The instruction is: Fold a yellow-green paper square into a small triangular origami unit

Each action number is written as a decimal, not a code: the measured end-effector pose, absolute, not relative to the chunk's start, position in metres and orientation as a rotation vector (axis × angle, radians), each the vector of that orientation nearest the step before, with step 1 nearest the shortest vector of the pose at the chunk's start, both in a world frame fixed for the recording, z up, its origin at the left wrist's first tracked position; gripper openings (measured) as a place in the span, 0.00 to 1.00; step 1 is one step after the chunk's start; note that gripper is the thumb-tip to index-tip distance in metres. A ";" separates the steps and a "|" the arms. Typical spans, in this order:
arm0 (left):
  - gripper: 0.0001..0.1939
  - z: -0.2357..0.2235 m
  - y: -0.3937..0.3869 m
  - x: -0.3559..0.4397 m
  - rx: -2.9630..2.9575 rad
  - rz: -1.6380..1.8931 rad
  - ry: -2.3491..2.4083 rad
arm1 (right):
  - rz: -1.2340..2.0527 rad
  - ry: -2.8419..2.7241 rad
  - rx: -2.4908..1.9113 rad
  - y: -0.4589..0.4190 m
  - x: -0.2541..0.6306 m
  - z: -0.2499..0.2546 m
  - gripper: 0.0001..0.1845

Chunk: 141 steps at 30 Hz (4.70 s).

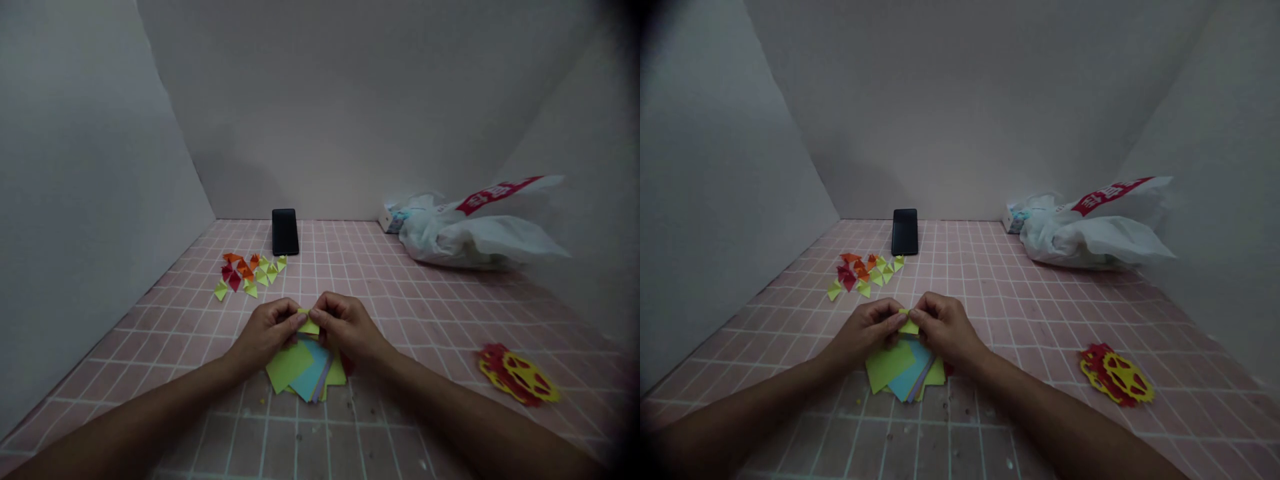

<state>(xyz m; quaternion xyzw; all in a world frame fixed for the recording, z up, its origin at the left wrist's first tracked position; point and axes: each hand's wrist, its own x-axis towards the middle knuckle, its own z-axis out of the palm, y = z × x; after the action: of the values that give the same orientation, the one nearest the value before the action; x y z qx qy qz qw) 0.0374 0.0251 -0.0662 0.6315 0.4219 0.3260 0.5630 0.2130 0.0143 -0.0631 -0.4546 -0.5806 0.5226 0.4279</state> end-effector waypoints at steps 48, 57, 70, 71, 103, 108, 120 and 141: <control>0.15 -0.063 0.021 0.043 1.158 0.985 1.047 | 1.025 -1.492 -1.037 0.014 0.212 -0.068 0.05; 0.15 -0.066 0.022 0.044 1.125 1.051 0.958 | 0.959 -1.588 -1.027 0.011 0.211 -0.064 0.03; 0.17 -0.061 0.020 0.040 1.204 1.050 0.856 | 1.206 -1.394 -1.029 0.016 0.212 -0.069 0.04; 0.17 -0.061 0.020 0.040 1.198 1.044 0.849 | 1.324 -1.287 -1.012 0.016 0.211 -0.069 0.05; 0.16 -0.072 0.028 0.040 1.017 1.059 0.793 | 1.687 -1.033 -0.885 0.020 0.211 -0.076 0.11; 0.18 -0.072 0.029 0.041 1.048 1.073 0.795 | 1.658 -1.019 -0.917 0.019 0.210 -0.073 0.12; 0.20 -0.071 0.026 0.041 1.107 1.046 0.760 | 1.735 -0.911 -0.837 0.020 0.208 -0.079 0.10; 0.11 -0.066 0.025 0.039 1.235 0.999 0.872 | 1.688 -1.051 -0.875 0.017 0.209 -0.077 0.13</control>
<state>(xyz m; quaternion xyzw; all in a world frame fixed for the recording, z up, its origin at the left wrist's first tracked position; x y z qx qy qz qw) 0.0392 0.0250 -0.0664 0.5366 0.3786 0.4338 0.6169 0.2088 0.0170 -0.0768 -0.3565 -0.4282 0.6875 0.4657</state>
